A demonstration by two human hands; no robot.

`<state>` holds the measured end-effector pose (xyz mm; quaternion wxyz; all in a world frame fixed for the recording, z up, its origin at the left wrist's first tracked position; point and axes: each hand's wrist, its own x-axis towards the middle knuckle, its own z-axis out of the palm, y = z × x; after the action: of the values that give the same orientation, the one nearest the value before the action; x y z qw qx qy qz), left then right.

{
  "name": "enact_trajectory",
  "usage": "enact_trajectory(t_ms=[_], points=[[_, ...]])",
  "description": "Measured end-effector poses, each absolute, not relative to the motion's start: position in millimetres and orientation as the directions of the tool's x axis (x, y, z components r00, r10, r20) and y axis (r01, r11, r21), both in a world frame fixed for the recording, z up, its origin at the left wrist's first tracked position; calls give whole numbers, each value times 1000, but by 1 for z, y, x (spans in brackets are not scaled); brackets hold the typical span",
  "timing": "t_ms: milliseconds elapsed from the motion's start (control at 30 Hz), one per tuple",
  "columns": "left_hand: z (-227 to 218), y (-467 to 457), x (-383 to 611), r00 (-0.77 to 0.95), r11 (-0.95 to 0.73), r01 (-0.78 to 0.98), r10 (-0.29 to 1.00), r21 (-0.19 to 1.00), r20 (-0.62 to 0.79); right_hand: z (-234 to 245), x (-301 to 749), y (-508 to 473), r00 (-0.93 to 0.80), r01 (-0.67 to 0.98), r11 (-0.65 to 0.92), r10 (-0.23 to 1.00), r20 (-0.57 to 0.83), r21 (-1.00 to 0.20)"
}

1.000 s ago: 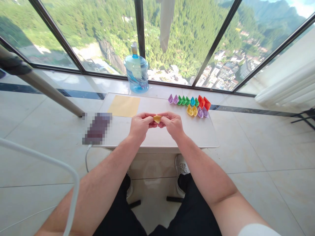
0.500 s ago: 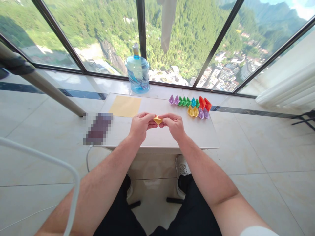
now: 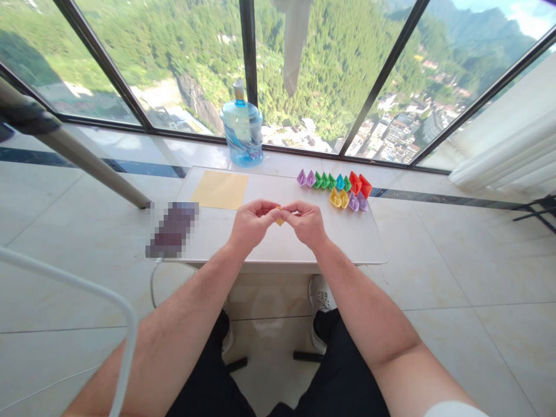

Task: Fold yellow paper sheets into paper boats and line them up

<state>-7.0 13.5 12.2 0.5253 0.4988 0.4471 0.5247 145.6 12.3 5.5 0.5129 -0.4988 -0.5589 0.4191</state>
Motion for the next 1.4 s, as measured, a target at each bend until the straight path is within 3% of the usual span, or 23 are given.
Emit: enact_trajectory(t_ms=[367, 500, 833, 933, 1167, 1400], points=[[12, 12, -5, -136, -96, 41, 986, 995, 101, 11, 141, 6, 48, 257, 109, 991, 125, -960], [14, 11, -7, -132, -95, 48, 986, 994, 101, 12, 141, 5, 61, 306, 85, 992, 109, -948], [12, 12, -7, -84, -94, -167, 993, 981, 81, 6, 139, 5, 101, 100, 296, 947, 306, -950], [12, 13, -8, -77, -126, -193, 991, 973, 113, 10, 140, 6, 37, -6, 242, 970, 242, -970], [11, 14, -10, 37, -90, -191, 994, 977, 99, 11, 144, 13, -15, -241, -49, 999, -47, -969], [8, 15, -12, 95, 55, -295, 995, 954, -28, 10, 148, 14, -120, -216, -105, 990, -80, -971]])
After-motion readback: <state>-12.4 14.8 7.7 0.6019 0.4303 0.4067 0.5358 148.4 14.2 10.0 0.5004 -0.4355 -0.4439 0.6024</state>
